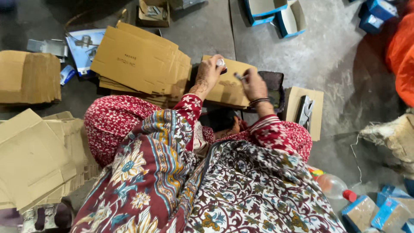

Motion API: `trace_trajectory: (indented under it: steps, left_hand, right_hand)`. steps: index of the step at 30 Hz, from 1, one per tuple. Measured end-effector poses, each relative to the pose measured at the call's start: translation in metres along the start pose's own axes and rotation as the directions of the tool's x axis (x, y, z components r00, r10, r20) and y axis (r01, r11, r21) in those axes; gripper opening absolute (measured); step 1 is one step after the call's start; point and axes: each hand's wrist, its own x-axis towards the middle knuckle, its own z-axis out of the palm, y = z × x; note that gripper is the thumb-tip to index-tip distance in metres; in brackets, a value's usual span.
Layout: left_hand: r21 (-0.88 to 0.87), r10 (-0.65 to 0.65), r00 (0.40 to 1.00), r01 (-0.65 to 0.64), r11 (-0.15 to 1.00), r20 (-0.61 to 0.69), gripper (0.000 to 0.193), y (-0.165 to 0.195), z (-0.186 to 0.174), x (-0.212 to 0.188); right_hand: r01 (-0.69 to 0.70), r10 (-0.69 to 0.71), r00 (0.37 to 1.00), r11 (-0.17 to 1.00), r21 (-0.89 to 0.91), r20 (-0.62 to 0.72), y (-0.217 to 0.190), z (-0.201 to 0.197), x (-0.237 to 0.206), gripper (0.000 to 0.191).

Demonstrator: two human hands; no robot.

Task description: The person sits on the floor and repeatedly stamps a batch number onto flat cardboard boxes using a handheld ink stamp. They dip the stamp into an ink pad, press it onto each box, and set the stamped box aside. Another person is visible nearby handling similar boxes.

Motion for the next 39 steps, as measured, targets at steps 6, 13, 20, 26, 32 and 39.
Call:
trace_trajectory:
  steps: [6, 13, 20, 26, 32, 39]
  left_hand:
    - [0.117, 0.289, 0.944, -0.309, 0.944, 0.156, 0.03, 0.022, 0.038, -0.018]
    - [0.197, 0.417, 0.901, -0.433, 0.88, 0.12, 0.031, 0.024, 0.041, -0.03]
    - [-0.075, 0.103, 0.991, -0.109, 0.991, -0.082, 0.038, 0.024, -0.01, 0.009]
    - [-0.245, -0.398, 0.915, 0.372, 0.895, -0.063, 0.04, -0.033, -0.042, -0.013]
    - [-0.456, -0.354, 0.935, 0.327, 0.828, 0.028, 0.037, -0.045, -0.015, -0.045]
    - [-0.288, -0.438, 0.898, 0.429, 0.856, 0.036, 0.032, -0.046, -0.01, -0.046]
  right_hand:
    - [-0.079, 0.109, 0.969, 0.987, 0.137, -0.222, 0.06, -0.035, -0.031, 0.027]
    - [-0.11, 0.185, 0.949, 0.954, 0.28, -0.254, 0.062, -0.02, -0.037, 0.025]
    - [-0.04, 0.244, 0.959, 0.623, 0.781, -0.146, 0.042, -0.013, -0.029, 0.023]
    - [0.06, 0.173, 0.964, 0.596, 0.801, -0.201, 0.025, 0.006, -0.035, 0.019]
    - [0.002, 0.182, 0.973, 0.618, 0.786, -0.145, 0.012, 0.01, -0.034, 0.019]
    - [0.058, 0.134, 0.974, 0.626, 0.778, -0.18, 0.022, 0.016, -0.034, 0.019]
